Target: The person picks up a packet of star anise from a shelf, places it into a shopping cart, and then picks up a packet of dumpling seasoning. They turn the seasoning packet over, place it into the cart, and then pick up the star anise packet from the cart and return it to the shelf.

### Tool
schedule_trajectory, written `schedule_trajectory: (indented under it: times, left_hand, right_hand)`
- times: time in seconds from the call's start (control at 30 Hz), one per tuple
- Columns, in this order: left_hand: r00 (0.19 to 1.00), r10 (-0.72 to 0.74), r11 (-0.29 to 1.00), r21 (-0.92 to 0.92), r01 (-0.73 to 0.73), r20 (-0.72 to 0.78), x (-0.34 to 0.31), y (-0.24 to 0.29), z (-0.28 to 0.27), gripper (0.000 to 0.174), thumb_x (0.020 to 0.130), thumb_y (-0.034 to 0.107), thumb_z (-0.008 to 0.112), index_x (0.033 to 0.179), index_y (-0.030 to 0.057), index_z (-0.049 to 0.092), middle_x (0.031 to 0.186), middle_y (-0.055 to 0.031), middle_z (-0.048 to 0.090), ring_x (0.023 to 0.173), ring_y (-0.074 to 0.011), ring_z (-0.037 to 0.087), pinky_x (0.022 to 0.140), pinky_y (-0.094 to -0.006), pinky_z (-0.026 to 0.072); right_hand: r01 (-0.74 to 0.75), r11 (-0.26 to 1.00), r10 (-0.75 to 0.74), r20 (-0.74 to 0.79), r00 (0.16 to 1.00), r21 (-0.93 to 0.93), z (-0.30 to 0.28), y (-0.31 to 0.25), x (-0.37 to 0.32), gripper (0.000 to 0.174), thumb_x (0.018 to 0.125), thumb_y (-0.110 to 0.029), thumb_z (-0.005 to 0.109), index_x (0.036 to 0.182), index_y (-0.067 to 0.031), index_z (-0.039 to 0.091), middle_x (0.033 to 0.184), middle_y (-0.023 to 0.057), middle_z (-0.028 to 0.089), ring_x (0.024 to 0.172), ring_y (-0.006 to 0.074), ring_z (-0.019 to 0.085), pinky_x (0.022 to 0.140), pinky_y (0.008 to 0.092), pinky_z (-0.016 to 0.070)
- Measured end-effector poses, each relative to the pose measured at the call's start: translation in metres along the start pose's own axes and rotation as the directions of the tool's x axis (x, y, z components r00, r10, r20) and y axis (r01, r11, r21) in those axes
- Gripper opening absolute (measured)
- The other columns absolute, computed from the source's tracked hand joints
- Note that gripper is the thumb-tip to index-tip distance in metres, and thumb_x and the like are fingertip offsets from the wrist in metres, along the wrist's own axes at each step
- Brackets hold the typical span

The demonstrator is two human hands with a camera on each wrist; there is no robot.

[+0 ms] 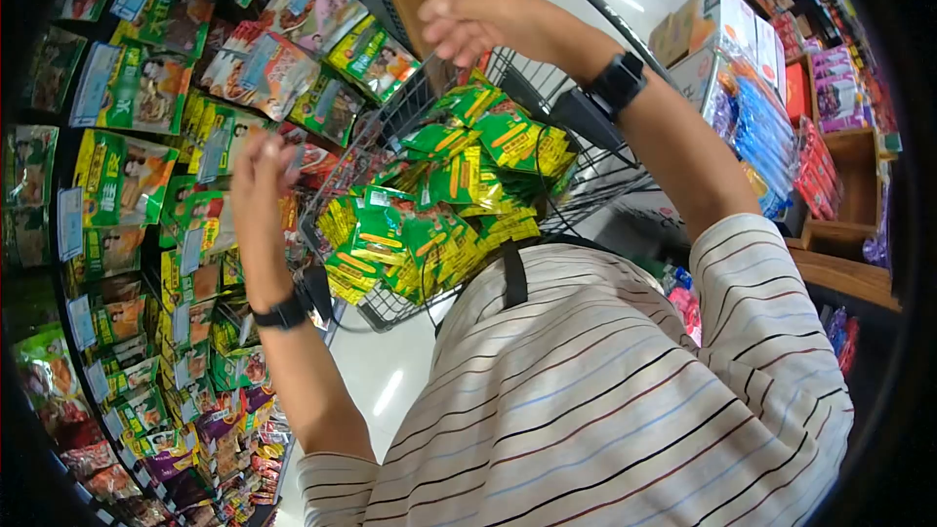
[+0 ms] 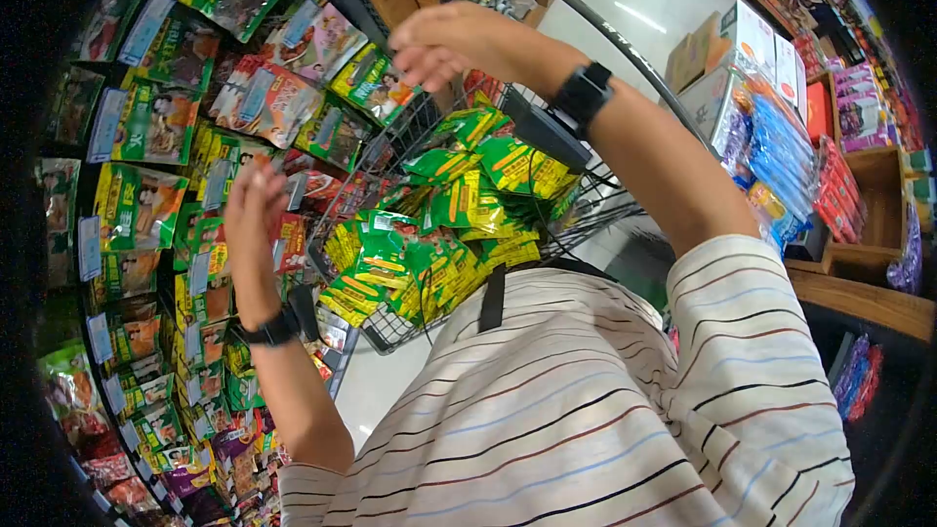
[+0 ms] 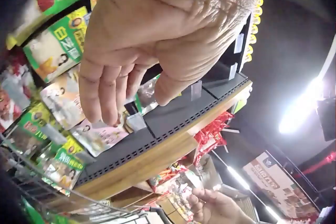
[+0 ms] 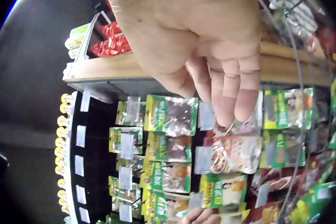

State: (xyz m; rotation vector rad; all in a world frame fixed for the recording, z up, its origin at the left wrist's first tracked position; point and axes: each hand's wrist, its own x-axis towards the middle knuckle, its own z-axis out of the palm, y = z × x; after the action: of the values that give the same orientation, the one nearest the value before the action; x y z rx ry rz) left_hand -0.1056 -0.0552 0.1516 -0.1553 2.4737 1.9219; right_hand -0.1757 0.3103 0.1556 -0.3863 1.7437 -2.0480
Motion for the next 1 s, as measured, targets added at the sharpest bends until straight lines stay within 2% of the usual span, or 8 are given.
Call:
schedule_trajectory:
  times: [0.17, 0.27, 0.37, 0.43, 0.57, 0.73, 0.87, 1.0]
  left_hand:
    - [0.982, -0.191, 0.981, -0.046, 0.191, 0.003, -0.068, -0.055, 0.009, 0.044, 0.099, 0.033, 0.057, 0.129, 0.0005, 0.054, 0.119, -0.0148, 0.064, 0.102, -0.0208, 0.065, 0.086, -0.0325, 0.0529]
    - [0.952, -0.307, 0.950, -0.058, 0.307, 0.018, -0.091, -0.085, 0.008, 0.041, 0.100, 0.032, 0.057, 0.127, 0.0007, 0.055, 0.113, -0.0127, 0.065, 0.099, -0.0199, 0.066, 0.084, -0.0314, 0.0532]
    - [0.936, -0.351, 0.936, -0.024, 0.351, 0.008, -0.108, -0.081, 0.014, 0.040, 0.100, 0.031, 0.056, 0.126, 0.0004, 0.055, 0.111, -0.0128, 0.065, 0.098, -0.0200, 0.066, 0.083, -0.0313, 0.0536]
    - [0.936, -0.352, 0.936, -0.025, 0.352, -0.015, -0.114, -0.074, 0.016, 0.041, 0.100, 0.031, 0.055, 0.126, -0.0009, 0.055, 0.111, -0.0133, 0.065, 0.098, -0.0200, 0.066, 0.083, -0.0311, 0.0533]
    - [0.934, -0.354, 0.935, -0.039, 0.352, -0.041, -0.127, -0.064, 0.019, 0.043, 0.100, 0.032, 0.054, 0.126, -0.0019, 0.055, 0.112, -0.0140, 0.065, 0.097, -0.0198, 0.066, 0.083, -0.0303, 0.0528]
    - [0.926, -0.371, 0.929, -0.040, 0.369, -0.069, -0.148, -0.055, 0.022, 0.044, 0.101, 0.033, 0.054, 0.126, -0.0027, 0.055, 0.111, -0.0153, 0.065, 0.095, -0.0192, 0.065, 0.083, -0.0303, 0.0527]
    - [0.912, -0.388, 0.921, -0.032, 0.387, -0.130, -0.166, -0.046, 0.025, 0.043, 0.101, 0.033, 0.052, 0.126, -0.0030, 0.055, 0.109, -0.0144, 0.064, 0.094, -0.0197, 0.065, 0.082, -0.0305, 0.0529]
    - [0.897, -0.406, 0.913, -0.039, 0.405, -0.176, -0.177, -0.043, 0.028, 0.040, 0.102, 0.029, 0.052, 0.124, -0.0038, 0.055, 0.108, -0.0161, 0.065, 0.093, -0.0207, 0.066, 0.081, -0.0309, 0.0538]
  right_hand:
    - [-0.183, 0.982, 0.164, -0.254, 0.953, -0.055, -0.046, 0.062, -0.063, 0.031, 0.096, -0.028, 0.058, 0.114, -0.0038, 0.062, 0.099, 0.0066, 0.068, 0.082, 0.0151, 0.067, 0.073, 0.0271, 0.0560]
    - [-0.301, 0.953, 0.285, -0.256, 0.924, -0.023, -0.056, 0.087, -0.088, 0.026, 0.094, -0.026, 0.057, 0.109, -0.0049, 0.061, 0.093, 0.0041, 0.066, 0.081, 0.0136, 0.066, 0.072, 0.0273, 0.0557]
    - [-0.369, 0.914, 0.299, -0.333, 0.894, -0.168, -0.066, 0.130, -0.099, 0.019, 0.091, -0.022, 0.059, 0.101, -0.0061, 0.062, 0.089, 0.0049, 0.066, 0.071, 0.0146, 0.067, 0.061, 0.0274, 0.0553]
    - [-0.403, 0.884, 0.316, -0.332, 0.889, -0.238, -0.065, 0.153, -0.103, 0.019, 0.091, -0.022, 0.057, 0.102, -0.0060, 0.062, 0.089, 0.0050, 0.065, 0.073, 0.0149, 0.068, 0.060, 0.0281, 0.0555]
    - [-0.507, 0.830, 0.409, -0.366, 0.836, -0.231, -0.059, 0.186, -0.110, 0.026, 0.095, -0.023, 0.054, 0.112, -0.0033, 0.057, 0.090, 0.0045, 0.063, 0.076, 0.0160, 0.069, 0.060, 0.0280, 0.0553]
    - [-0.638, 0.754, 0.547, -0.390, 0.741, -0.155, -0.073, 0.236, -0.103, 0.035, 0.095, -0.023, 0.055, 0.123, -0.0012, 0.053, 0.100, 0.0128, 0.065, 0.079, 0.0230, 0.072, 0.059, 0.0334, 0.0569]
    - [-0.619, 0.782, 0.560, -0.352, 0.750, -0.076, -0.075, 0.243, -0.090, 0.040, 0.092, -0.021, 0.054, 0.124, 0.0038, 0.053, 0.106, 0.0162, 0.064, 0.078, 0.0258, 0.072, 0.061, 0.0361, 0.0597]
    - [-0.602, 0.792, 0.553, -0.305, 0.776, -0.097, -0.079, 0.248, -0.062, 0.040, 0.095, -0.021, 0.052, 0.126, 0.0029, 0.054, 0.112, 0.0171, 0.062, 0.083, 0.0258, 0.072, 0.064, 0.0368, 0.0608]
